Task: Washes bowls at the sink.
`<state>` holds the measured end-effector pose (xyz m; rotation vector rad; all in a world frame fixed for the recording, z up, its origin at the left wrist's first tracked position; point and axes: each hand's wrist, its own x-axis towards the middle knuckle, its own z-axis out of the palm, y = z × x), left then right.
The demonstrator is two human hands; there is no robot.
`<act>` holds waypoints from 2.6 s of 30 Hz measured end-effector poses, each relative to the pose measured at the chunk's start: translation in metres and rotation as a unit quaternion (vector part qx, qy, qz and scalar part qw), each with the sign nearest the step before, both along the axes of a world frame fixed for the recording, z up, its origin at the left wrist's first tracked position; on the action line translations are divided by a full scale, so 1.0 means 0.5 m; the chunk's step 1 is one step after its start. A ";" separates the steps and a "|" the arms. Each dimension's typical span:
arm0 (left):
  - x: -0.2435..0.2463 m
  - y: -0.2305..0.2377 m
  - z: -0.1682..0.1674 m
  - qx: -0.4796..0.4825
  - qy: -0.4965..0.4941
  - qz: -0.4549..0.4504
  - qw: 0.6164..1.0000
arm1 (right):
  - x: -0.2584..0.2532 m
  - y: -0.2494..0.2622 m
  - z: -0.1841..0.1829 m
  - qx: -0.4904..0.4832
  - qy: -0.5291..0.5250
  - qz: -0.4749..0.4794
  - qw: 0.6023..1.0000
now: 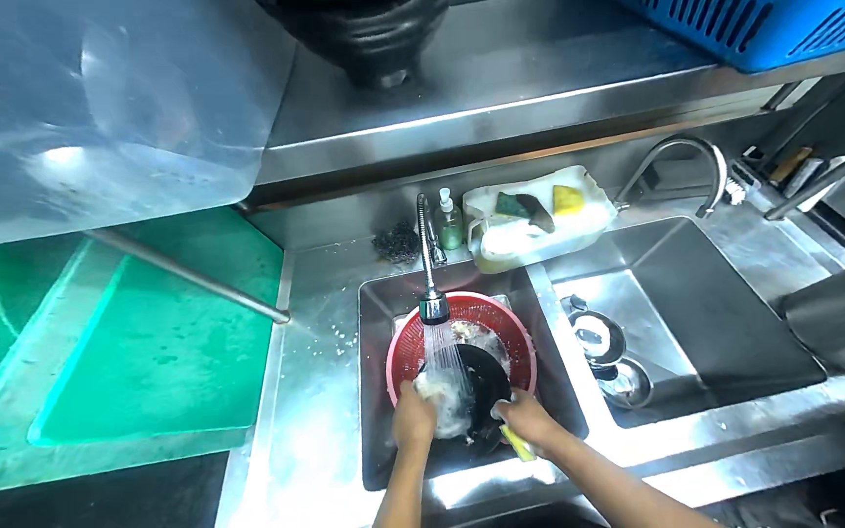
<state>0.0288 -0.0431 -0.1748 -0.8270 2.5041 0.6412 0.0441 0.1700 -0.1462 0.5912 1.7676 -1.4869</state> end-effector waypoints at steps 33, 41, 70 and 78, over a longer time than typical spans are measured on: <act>-0.001 -0.039 -0.006 0.078 0.036 -0.034 0.996 | 0.034 0.011 -0.018 -0.006 0.066 -0.024 0.997; 0.034 0.054 -0.002 -0.158 0.208 -0.152 0.953 | 0.037 0.009 -0.013 -0.017 0.046 -0.018 0.999; 0.076 0.080 0.093 0.197 -0.004 -0.470 0.861 | 0.032 0.043 -0.035 -0.097 0.064 -0.142 0.983; 0.083 0.089 0.094 -0.079 -0.083 -0.489 0.865 | 0.024 0.033 -0.032 -0.067 0.075 -0.161 0.982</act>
